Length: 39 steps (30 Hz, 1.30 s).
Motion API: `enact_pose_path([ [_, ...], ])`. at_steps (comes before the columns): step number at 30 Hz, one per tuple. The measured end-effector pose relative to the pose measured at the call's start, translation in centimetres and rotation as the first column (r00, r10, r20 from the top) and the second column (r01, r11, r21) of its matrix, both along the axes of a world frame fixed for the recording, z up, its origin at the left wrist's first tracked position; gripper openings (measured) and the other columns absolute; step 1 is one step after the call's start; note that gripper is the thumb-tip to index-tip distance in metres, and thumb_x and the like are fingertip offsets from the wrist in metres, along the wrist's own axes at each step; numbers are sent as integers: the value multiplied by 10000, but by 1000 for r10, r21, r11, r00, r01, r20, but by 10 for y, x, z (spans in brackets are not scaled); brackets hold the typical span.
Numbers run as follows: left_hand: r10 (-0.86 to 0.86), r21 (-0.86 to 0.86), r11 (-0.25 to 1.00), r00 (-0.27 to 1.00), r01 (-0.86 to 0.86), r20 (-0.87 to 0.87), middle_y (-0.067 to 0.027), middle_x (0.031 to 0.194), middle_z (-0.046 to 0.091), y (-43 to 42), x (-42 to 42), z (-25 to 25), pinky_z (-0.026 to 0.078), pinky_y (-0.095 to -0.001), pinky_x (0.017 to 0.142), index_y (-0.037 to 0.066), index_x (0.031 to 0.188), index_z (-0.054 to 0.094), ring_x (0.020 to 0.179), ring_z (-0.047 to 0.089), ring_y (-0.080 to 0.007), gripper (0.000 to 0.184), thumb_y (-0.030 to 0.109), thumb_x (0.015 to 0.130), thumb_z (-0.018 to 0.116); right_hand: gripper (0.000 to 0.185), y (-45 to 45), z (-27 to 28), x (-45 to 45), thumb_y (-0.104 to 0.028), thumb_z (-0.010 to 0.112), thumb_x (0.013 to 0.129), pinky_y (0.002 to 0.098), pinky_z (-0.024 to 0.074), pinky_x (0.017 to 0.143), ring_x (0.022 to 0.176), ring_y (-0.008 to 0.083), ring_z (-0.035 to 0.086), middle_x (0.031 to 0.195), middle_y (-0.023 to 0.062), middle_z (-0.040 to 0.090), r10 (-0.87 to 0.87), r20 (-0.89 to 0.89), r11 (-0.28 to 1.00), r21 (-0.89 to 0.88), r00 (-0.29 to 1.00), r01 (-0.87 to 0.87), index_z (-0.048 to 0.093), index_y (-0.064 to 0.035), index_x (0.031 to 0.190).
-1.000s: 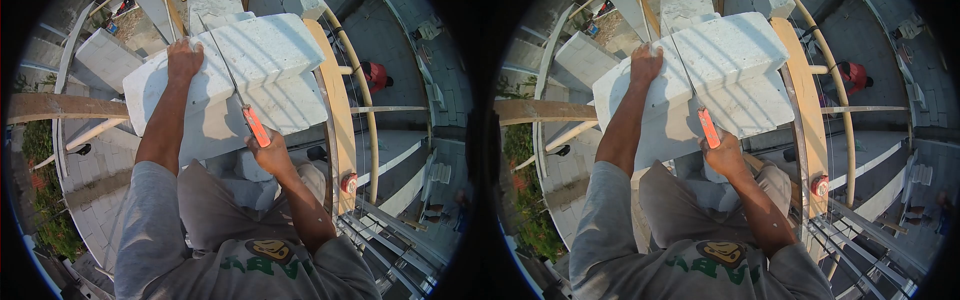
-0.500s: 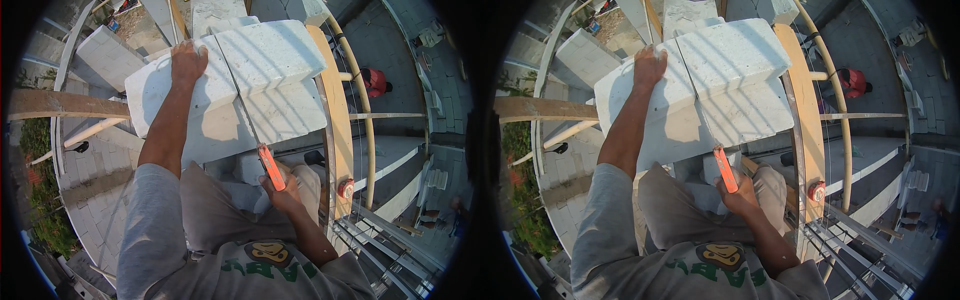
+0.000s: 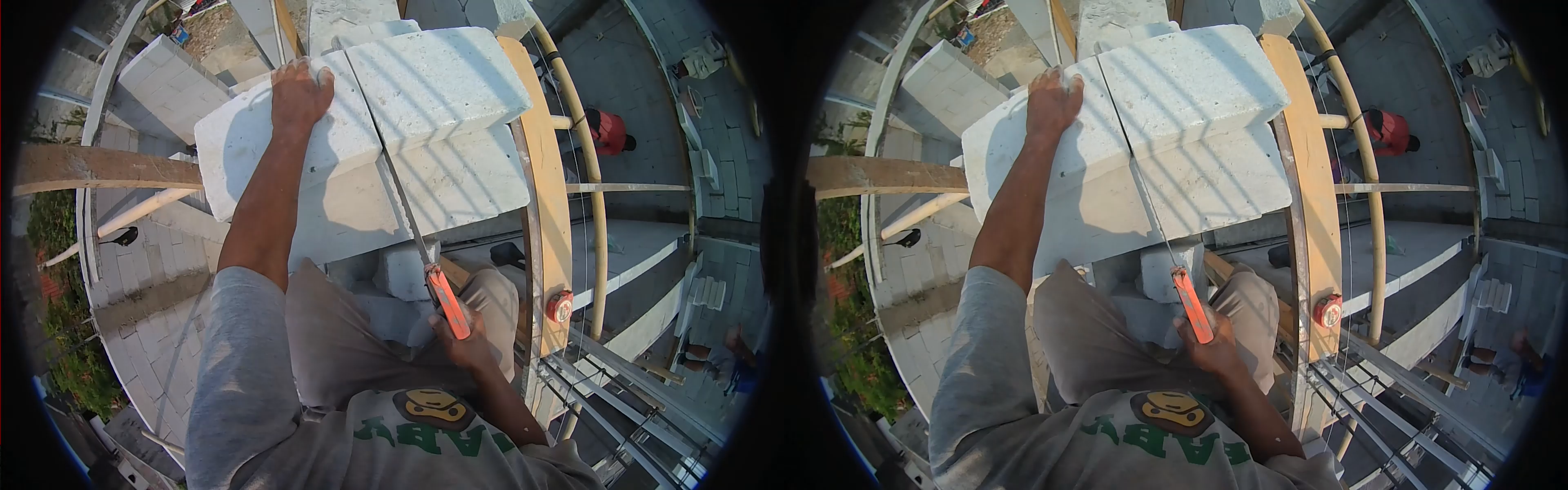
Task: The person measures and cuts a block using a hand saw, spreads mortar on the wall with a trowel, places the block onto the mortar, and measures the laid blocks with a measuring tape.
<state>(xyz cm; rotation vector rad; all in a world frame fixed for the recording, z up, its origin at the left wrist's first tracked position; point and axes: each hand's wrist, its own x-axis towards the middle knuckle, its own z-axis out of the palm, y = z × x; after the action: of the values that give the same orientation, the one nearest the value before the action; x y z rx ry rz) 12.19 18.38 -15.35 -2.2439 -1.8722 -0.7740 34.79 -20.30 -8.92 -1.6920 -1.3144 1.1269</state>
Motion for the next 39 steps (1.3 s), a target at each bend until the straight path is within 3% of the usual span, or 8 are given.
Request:
enact_pose_path([
  [3,12,14,1000,1000,-12,-8,-256,1189,591,2,0,-4,313,-423,1071,-64,1181,593,1178,512,-361,559,397,873,517,173,87,2,-2,-150,647,845,362,462,627,576,262,464,665,122,589,27,-77,952,-303,997,-49,598,13,881],
  [10,-2,-15,1000,999,2,-49,-265,1217,574,13,1,-2,293,-425,1091,-50,1208,581,1192,506,-362,561,399,884,493,175,61,9,-11,-140,652,852,308,466,678,653,148,507,700,63,561,-17,-94,976,-218,995,-4,605,4,938],
  [17,22,-6,1000,1000,-22,-6,-294,1185,576,1,5,4,331,-436,1062,-88,1196,569,1170,512,-395,577,391,877,527,201,134,0,0,-179,645,860,322,460,636,628,195,530,706,103,551,222,11,967,-135,975,-218,576,5,904],
  [22,-36,-2,999,999,36,2,-297,1167,584,8,-2,-4,339,-435,1051,-101,1180,573,1151,520,-400,577,387,874,530,203,90,-16,-17,-143,668,845,354,451,603,579,258,479,650,146,552,74,-12,997,13,997,-74,556,25,856],
  [29,-21,23,1000,1000,21,-5,-293,1135,598,-1,3,3,360,-433,1028,-93,1175,578,1113,542,-392,550,364,872,538,173,109,1,-7,-134,657,849,364,456,614,598,239,518,688,89,605,54,-148,961,-262,988,-92,569,15,860],
  [31,6,102,995,1000,-5,-13,-293,1137,595,18,2,6,362,-435,1026,-94,1172,578,1109,544,-389,547,362,872,538,168,147,-8,-24,-134,649,849,364,454,606,599,234,532,684,102,601,153,65,988,16,986,-155,572,15,862],
  [36,-42,-6,999,999,42,-16,-273,1157,595,4,-6,-3,356,-436,1030,-94,1173,575,1122,537,-389,551,362,866,539,161,55,-10,-3,-140,654,837,346,472,630,627,212,552,696,119,585,-47,-115,950,-312,992,9,578,0,857],
  [39,-15,16,1000,1000,15,-7,-280,1164,590,6,-1,1,351,-439,1036,-93,1180,573,1135,528,-391,554,364,868,537,152,26,-6,9,-132,644,833,334,480,658,654,199,562,702,113,578,62,-24,984,-164,998,-65,578,0,865],
])
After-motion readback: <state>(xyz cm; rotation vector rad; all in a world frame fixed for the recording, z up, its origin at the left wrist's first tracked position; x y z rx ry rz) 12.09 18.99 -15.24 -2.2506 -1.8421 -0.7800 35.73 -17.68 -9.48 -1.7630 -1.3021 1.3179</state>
